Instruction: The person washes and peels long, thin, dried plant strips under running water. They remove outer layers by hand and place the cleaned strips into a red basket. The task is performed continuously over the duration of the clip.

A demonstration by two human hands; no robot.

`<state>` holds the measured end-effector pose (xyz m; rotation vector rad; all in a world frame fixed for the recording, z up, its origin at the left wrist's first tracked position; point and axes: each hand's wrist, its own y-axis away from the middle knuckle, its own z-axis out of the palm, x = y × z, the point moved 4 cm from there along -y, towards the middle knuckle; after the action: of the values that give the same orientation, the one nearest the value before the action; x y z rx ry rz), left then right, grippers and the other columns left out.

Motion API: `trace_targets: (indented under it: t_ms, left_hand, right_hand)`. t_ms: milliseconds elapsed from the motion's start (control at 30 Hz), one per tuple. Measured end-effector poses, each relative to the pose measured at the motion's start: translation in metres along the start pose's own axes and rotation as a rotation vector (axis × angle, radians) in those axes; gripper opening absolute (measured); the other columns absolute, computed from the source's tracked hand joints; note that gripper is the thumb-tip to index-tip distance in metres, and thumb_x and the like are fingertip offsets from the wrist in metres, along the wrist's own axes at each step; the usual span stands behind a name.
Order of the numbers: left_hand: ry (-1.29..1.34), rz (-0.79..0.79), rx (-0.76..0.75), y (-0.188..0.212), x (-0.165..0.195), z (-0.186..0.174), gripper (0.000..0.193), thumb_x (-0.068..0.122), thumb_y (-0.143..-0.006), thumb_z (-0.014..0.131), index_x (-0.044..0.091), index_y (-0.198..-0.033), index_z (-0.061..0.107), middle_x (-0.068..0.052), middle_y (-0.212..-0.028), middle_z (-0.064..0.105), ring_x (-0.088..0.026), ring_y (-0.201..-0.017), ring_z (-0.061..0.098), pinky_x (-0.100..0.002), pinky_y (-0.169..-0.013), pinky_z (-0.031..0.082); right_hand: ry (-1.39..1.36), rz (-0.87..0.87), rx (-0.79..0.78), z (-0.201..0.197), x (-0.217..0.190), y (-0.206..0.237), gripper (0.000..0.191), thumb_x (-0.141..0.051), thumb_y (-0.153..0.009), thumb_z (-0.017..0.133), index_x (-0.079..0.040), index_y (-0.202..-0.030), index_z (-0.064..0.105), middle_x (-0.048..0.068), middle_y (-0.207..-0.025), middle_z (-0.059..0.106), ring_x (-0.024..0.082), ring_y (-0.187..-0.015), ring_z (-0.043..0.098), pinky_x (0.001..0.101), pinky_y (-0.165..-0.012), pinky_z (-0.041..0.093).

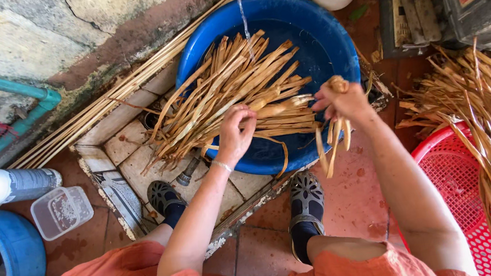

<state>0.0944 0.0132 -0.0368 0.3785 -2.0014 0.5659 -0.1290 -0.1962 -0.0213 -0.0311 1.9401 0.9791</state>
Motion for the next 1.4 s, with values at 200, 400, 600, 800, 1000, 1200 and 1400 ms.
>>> trace_targets:
  t_ms: [200,400,600,800,1000,1200,1400]
  left_hand:
    - [-0.136,0.303,0.060,0.048,0.042,0.005,0.016,0.002,-0.095,0.070,0.007,-0.109,0.074,-0.012,-0.124,0.072,-0.026,-0.119,0.068,-0.037,-0.109,0.055]
    - [-0.240,0.485,-0.099,0.096,0.076,0.034,0.018,0.000,-0.099,0.068,0.005,-0.116,0.072,-0.009,-0.128,0.069,-0.025,-0.123,0.065,-0.038,-0.114,0.053]
    - [-0.138,0.279,-0.090,0.110,0.053,0.017,0.019,-0.003,-0.085,0.069,0.000,-0.104,0.072,-0.012,-0.119,0.069,-0.029,-0.112,0.065,-0.045,-0.099,0.050]
    - [-0.297,-0.013,-0.065,0.079,0.027,0.005,0.032,0.013,-0.084,0.076,0.004,-0.111,0.062,-0.009,-0.112,0.071,-0.027,-0.112,0.062,-0.048,-0.099,0.046]
    - [0.070,0.236,0.095,0.037,0.074,0.012,0.051,0.022,-0.092,0.076,-0.003,-0.128,0.050,-0.020,-0.120,0.064,-0.028,-0.117,0.059,-0.048,-0.102,0.046]
    - [0.057,-0.137,0.052,0.029,0.069,-0.003,0.024,0.011,-0.098,0.070,0.004,-0.119,0.062,-0.008,-0.090,0.075,-0.018,-0.069,0.072,-0.027,-0.061,0.058]
    - [0.103,0.125,0.077,0.033,0.101,-0.044,0.028,-0.002,-0.098,0.066,0.002,-0.125,0.061,-0.014,-0.113,0.071,-0.020,-0.096,0.074,-0.028,-0.080,0.063]
  right_hand:
    - [-0.071,0.029,-0.082,0.040,0.018,-0.014,0.031,-0.026,-0.101,0.061,0.002,-0.112,0.069,0.015,-0.095,0.078,0.016,-0.053,0.063,0.0306,-0.042,0.045]
    - [-0.319,0.178,-0.206,0.061,0.026,-0.010,0.040,-0.032,-0.104,0.049,0.001,-0.123,0.062,0.016,-0.097,0.079,0.021,-0.066,0.074,0.0336,-0.057,0.057]
    - [-0.585,-0.276,-0.140,0.037,-0.008,0.007,0.031,-0.020,-0.098,0.066,-0.013,-0.128,0.064,0.007,-0.101,0.077,0.011,-0.075,0.065,0.0254,-0.051,0.042]
    - [-0.673,-0.392,-0.153,0.031,-0.031,0.037,0.016,-0.002,-0.092,0.077,-0.004,-0.106,0.069,0.008,-0.090,0.072,0.015,-0.074,0.068,0.0265,-0.051,0.044]
    - [-0.734,-0.398,-0.350,0.064,-0.049,0.068,0.015,0.001,-0.088,0.075,-0.004,-0.102,0.070,0.010,-0.086,0.073,0.019,-0.075,0.072,0.0300,-0.056,0.053]
    - [-0.377,-0.678,0.012,0.049,-0.087,0.108,0.036,0.002,-0.090,0.074,-0.007,-0.125,0.069,0.006,-0.112,0.071,0.018,-0.071,0.061,0.0315,-0.055,0.047]
    - [0.734,-1.522,0.199,0.066,-0.126,0.171,0.051,0.004,-0.079,0.077,-0.002,-0.128,0.064,0.023,-0.138,0.061,0.044,-0.122,0.061,0.0450,-0.101,0.053]
